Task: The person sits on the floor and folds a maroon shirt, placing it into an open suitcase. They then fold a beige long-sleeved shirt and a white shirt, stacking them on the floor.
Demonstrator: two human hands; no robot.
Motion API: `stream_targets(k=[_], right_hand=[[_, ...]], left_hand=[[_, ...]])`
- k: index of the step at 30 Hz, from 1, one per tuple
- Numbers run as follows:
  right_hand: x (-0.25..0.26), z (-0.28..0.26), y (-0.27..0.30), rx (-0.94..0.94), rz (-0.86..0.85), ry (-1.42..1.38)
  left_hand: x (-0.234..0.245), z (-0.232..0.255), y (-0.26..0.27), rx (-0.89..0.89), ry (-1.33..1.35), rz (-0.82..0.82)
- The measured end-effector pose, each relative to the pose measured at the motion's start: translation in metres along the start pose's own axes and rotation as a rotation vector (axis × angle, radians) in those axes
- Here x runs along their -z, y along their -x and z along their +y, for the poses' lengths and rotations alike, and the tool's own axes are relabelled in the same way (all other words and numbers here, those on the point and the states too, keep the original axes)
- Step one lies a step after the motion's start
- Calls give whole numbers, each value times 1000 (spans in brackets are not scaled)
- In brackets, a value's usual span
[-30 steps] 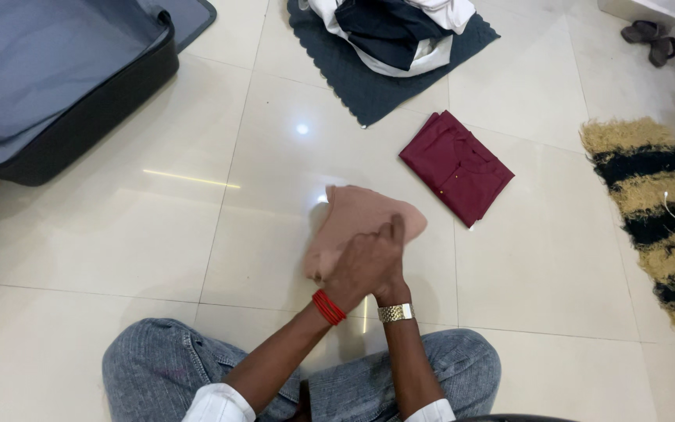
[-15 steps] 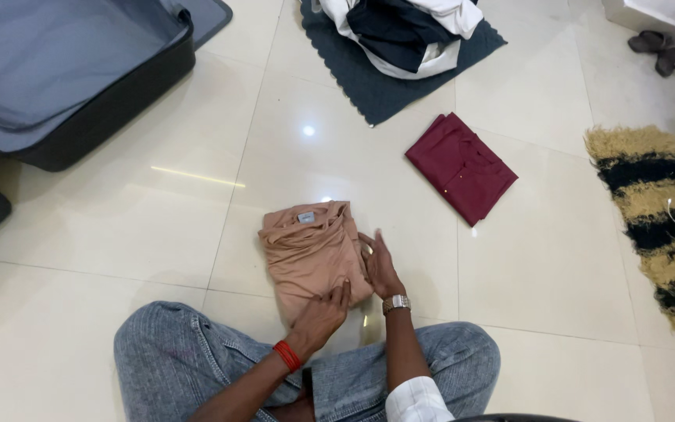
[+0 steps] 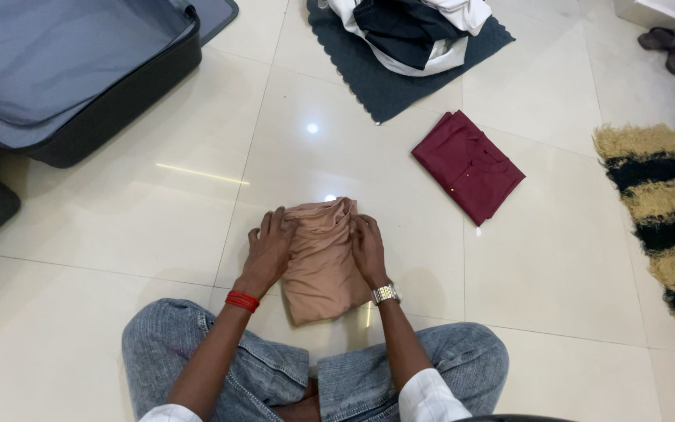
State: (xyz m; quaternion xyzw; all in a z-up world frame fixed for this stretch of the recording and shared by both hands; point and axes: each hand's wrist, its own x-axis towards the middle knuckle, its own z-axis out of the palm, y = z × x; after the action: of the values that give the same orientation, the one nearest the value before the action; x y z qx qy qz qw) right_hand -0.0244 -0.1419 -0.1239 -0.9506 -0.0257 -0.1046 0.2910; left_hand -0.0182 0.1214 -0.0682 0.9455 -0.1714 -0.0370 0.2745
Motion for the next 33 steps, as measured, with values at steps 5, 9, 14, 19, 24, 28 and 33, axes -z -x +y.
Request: stream_targets(k=[5, 9, 14, 19, 24, 28, 33], right_hand=[[18, -11, -56, 192, -152, -171], [22, -18, -76, 17, -442, 105], [37, -12, -68, 197, -212, -23], [36, -6, -57, -298, -298, -593], [19, 0, -53, -270, -204, -560], [25, -4, -54, -487, -135, -732], [33, -14, -59, -494, -333, -655]], left_hand=[[1, -19, -18, 130, 198, -79], [-3, -22, -19, 87, 142, -47], [25, -17, -10, 38, 442, 52], [39, -15, -24, 47, 879, -9], [27, -23, -49, 291, 771, -106], [15, -29, -54, 277, 650, -121], [3, -36, -51, 218, 641, 9]])
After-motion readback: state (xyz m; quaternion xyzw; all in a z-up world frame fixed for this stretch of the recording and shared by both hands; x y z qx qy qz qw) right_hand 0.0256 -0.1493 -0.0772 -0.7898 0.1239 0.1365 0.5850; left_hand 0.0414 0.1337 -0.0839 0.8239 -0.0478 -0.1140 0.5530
